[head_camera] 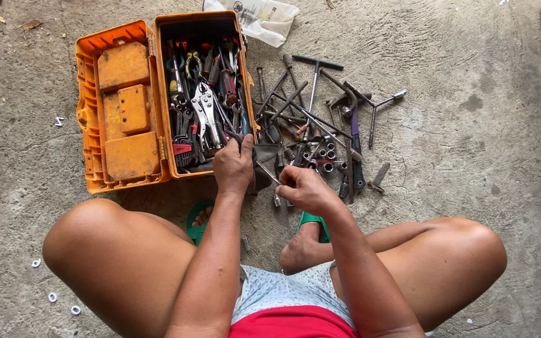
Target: The person sits on the floor and wipes various metal tools, including wrenches and sockets, with a cloth. They pick up each tool from a pile on the ground, wipe it, and place it into an open orange toolbox.
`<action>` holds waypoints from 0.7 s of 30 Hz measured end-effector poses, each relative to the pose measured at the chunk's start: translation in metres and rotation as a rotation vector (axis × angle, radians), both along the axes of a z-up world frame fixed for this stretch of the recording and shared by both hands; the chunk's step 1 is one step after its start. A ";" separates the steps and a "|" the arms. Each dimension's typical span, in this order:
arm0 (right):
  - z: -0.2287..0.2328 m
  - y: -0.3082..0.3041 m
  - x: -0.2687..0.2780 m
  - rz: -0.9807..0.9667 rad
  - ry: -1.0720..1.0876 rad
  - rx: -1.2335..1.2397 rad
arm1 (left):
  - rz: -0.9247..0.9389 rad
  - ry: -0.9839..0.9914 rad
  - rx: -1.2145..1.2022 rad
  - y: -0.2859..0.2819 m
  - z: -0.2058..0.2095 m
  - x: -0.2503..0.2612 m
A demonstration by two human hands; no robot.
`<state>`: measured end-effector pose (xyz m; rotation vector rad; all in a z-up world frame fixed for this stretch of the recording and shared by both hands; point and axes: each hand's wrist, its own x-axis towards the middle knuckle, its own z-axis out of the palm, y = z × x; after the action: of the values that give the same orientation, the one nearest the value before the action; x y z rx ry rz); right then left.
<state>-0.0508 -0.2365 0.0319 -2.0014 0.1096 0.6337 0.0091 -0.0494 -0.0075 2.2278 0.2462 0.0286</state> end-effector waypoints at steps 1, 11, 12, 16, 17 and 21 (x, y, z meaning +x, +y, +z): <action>0.000 -0.004 -0.001 -0.023 0.043 0.047 | 0.037 0.078 -0.068 0.002 0.000 0.001; 0.016 -0.006 0.002 -0.017 -0.180 -0.185 | -0.204 -0.019 -0.901 0.009 -0.011 0.013; 0.017 -0.003 0.000 -0.011 -0.200 -0.167 | -0.266 -0.162 -0.691 0.007 -0.011 0.013; 0.022 0.004 -0.004 0.045 -0.257 -0.157 | -0.151 0.032 -0.194 0.010 -0.004 0.010; 0.023 0.003 -0.004 0.041 -0.239 -0.152 | -0.129 0.017 -0.199 0.011 -0.002 0.009; 0.026 0.001 -0.003 0.034 -0.254 -0.077 | -0.024 0.002 -0.198 0.011 0.000 0.009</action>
<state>-0.0535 -0.2355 0.0575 -2.1444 -0.0545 0.3972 0.0182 -0.0382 -0.0079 2.0339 0.2146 -0.0109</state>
